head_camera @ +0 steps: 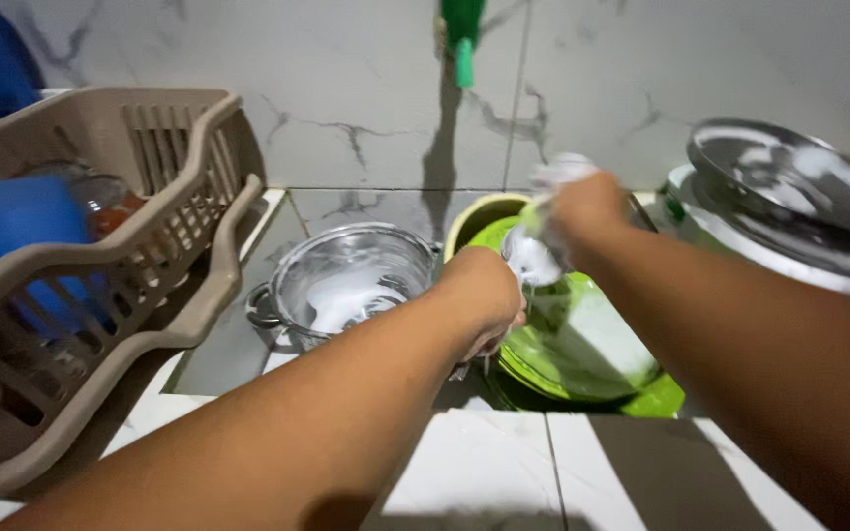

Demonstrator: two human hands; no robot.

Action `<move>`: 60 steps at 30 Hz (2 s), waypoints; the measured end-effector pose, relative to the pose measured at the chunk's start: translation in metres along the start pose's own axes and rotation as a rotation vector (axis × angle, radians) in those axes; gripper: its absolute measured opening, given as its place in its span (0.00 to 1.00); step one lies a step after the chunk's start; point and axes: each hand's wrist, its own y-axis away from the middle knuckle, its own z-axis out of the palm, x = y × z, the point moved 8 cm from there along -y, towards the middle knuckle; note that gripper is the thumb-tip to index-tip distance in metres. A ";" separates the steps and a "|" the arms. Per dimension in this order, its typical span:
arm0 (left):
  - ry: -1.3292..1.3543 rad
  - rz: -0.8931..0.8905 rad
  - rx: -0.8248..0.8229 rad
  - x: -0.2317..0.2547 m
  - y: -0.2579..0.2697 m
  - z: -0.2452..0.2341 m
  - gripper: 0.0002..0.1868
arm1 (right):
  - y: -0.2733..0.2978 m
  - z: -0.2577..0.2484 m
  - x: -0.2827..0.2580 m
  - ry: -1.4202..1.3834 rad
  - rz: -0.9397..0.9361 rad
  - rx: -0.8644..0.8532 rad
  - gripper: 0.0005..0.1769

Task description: The person washes dishes at a kitchen sink, scrubbing a stainless steel pot with a soapy sponge, then scrubbing green plates, a white plate, bowls, a plastic strainer, and cups, stacking the cleaned items on the counter.

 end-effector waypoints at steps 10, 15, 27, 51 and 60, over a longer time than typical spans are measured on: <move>-0.352 0.029 0.080 0.013 -0.011 -0.020 0.07 | 0.041 0.044 -0.025 0.190 -0.379 -0.144 0.16; -0.247 0.135 0.215 0.022 -0.008 -0.024 0.09 | -0.015 0.017 0.014 -0.094 -0.090 0.068 0.15; 1.330 -0.112 -0.803 0.019 0.016 -0.008 0.15 | 0.017 0.032 -0.042 0.144 -0.496 0.024 0.12; -0.467 0.055 0.460 -0.011 0.006 -0.123 0.10 | 0.040 -0.006 0.092 -0.463 0.479 -0.209 0.02; -0.535 -0.120 0.339 0.020 -0.055 -0.032 0.14 | 0.039 -0.027 0.127 -0.453 0.500 -0.303 0.03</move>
